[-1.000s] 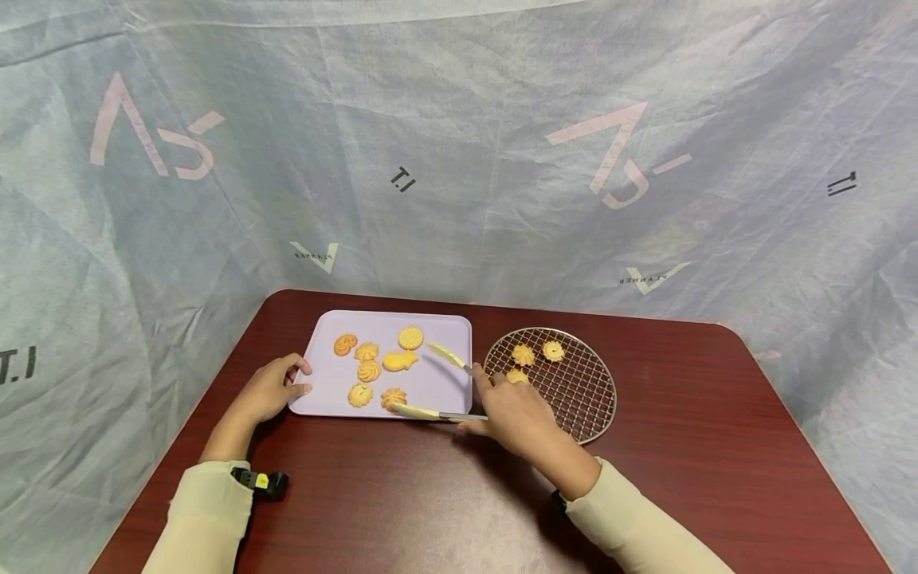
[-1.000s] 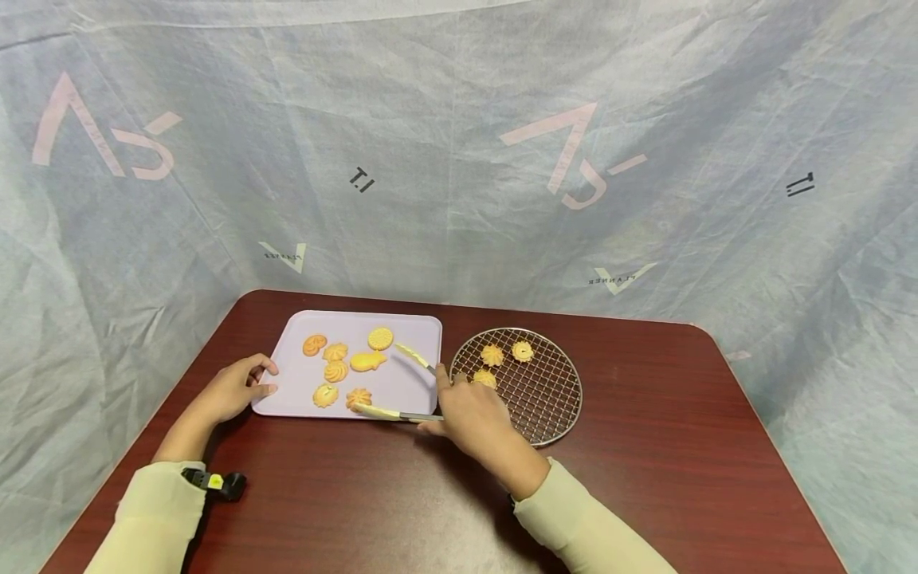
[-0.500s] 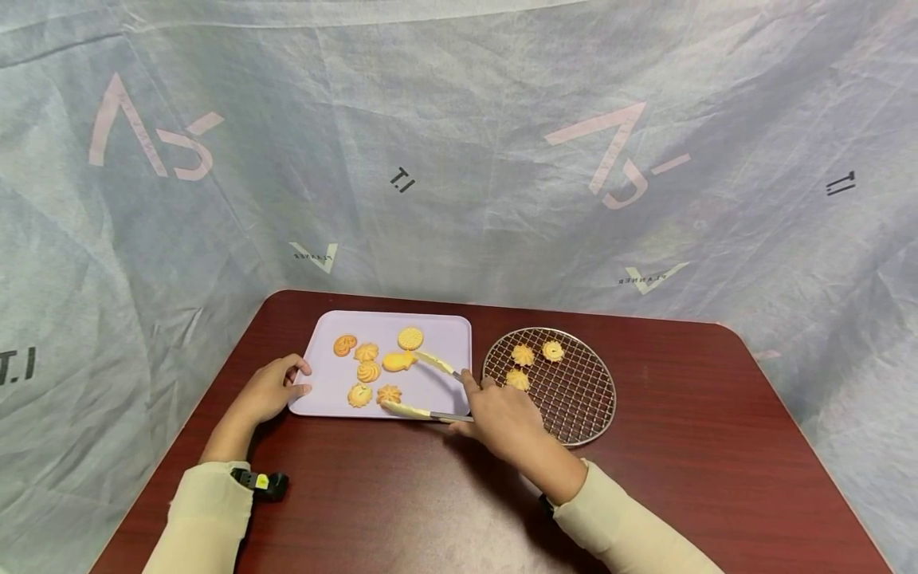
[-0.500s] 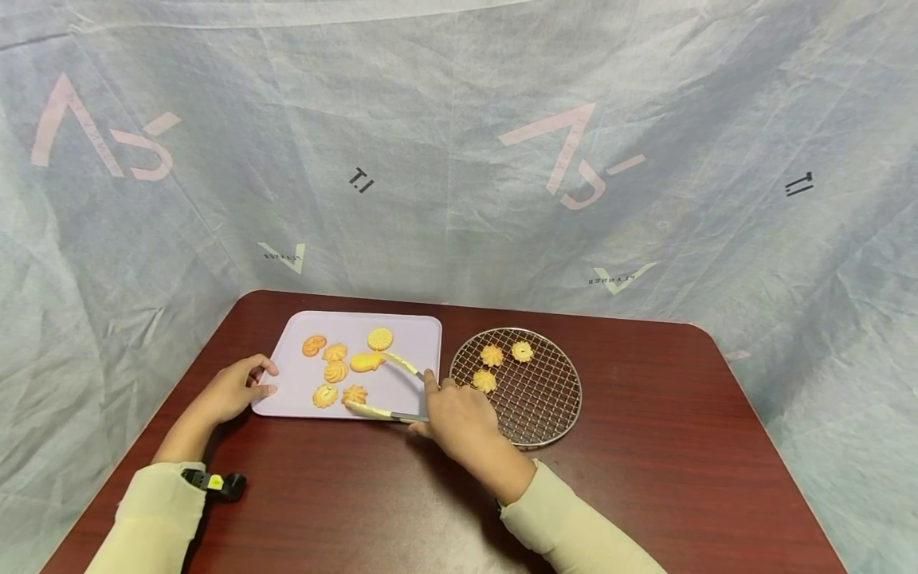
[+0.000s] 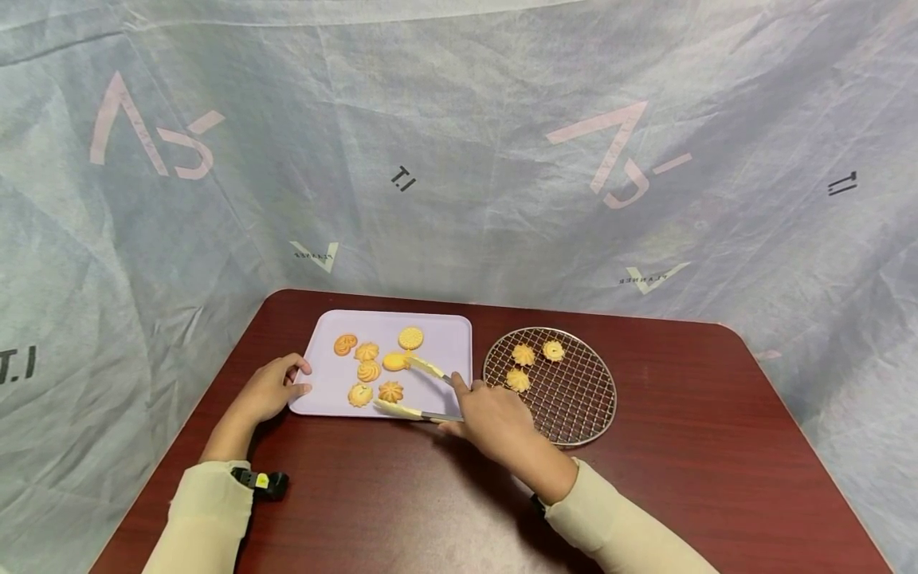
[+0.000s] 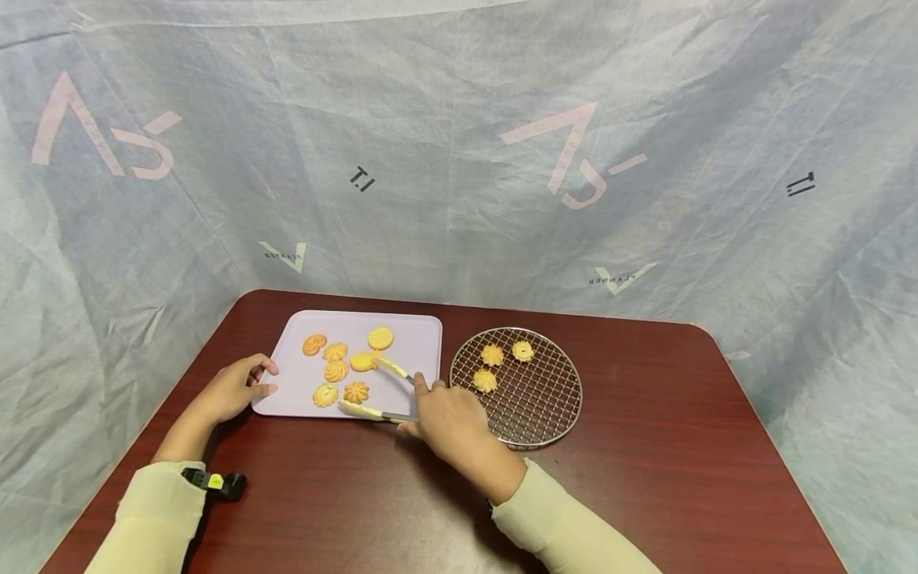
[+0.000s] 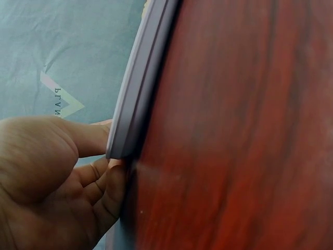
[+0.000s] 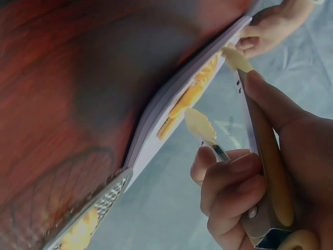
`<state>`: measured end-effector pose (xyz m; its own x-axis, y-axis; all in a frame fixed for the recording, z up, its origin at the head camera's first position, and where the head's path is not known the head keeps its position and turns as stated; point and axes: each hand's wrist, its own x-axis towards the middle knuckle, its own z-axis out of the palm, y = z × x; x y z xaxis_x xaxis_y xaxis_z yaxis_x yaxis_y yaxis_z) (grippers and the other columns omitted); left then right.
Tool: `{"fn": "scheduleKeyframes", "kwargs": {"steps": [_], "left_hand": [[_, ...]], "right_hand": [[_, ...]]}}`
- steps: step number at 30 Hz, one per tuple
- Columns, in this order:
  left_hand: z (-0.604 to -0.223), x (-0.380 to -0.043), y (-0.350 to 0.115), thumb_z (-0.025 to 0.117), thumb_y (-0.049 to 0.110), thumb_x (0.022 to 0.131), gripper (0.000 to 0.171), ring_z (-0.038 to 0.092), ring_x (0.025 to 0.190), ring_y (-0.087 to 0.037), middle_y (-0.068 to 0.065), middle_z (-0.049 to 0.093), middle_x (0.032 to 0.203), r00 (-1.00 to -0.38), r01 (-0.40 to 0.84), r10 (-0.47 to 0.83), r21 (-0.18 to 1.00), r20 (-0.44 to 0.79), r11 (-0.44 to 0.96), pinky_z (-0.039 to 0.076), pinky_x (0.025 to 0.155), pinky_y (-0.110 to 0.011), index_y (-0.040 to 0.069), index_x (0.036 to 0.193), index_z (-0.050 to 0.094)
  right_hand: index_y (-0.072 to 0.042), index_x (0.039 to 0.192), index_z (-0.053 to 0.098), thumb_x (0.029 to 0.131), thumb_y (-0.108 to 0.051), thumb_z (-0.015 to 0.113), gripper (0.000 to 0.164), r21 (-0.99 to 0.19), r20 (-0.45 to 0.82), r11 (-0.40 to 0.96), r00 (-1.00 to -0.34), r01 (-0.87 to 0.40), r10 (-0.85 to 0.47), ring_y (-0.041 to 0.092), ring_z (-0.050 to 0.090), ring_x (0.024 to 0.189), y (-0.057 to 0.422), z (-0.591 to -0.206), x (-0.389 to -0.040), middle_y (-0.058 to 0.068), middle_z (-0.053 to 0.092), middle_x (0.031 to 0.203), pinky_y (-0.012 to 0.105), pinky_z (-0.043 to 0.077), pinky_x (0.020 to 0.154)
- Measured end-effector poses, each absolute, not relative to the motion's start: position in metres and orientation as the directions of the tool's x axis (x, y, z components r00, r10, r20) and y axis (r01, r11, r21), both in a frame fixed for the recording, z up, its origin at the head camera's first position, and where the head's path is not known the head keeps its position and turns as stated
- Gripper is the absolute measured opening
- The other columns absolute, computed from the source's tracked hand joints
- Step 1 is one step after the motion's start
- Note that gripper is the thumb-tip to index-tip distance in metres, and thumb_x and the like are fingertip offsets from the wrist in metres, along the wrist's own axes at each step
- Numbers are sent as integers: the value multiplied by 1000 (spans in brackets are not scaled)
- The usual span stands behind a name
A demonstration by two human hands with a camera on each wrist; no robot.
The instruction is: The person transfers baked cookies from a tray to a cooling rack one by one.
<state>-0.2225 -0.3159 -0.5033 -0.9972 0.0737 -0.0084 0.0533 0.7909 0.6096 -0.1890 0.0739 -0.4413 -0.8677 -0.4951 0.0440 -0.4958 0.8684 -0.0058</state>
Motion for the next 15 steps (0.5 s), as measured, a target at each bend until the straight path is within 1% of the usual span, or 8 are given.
{"fn": "scheduleKeyframes", "kwargs": {"steps": [7, 11, 15], "left_hand": [[-502, -223, -315, 72, 4, 94, 19, 50, 78, -24, -11, 53, 93, -997, 47, 72, 613, -16, 788, 41, 68, -37, 5, 110, 62], [-502, -223, -316, 72, 3, 94, 19, 49, 78, -24, -11, 53, 93, -997, 48, 72, 612, -15, 790, 41, 69, -37, 4, 110, 62], [-502, -223, -316, 72, 3, 94, 18, 49, 78, -23, -11, 53, 92, -997, 52, 74, 611, -10, 790, 41, 69, -37, 4, 110, 62]], "right_hand": [[-16, 147, 58, 90, -64, 66, 75, 49, 46, 860, -859, -509, -511, 25, 64, 66, 67, -443, -185, 10, 72, 98, 36, 50, 52], [-16, 145, 60, 92, -63, 66, 71, 66, 46, 852, -852, -519, -522, 25, 66, 67, 66, -444, -184, 9, 73, 94, 36, 51, 52], [-18, 145, 60, 92, -62, 67, 69, 72, 43, 852, -852, -519, -523, 24, 63, 64, 65, -444, -184, 9, 73, 91, 35, 49, 51]]}}
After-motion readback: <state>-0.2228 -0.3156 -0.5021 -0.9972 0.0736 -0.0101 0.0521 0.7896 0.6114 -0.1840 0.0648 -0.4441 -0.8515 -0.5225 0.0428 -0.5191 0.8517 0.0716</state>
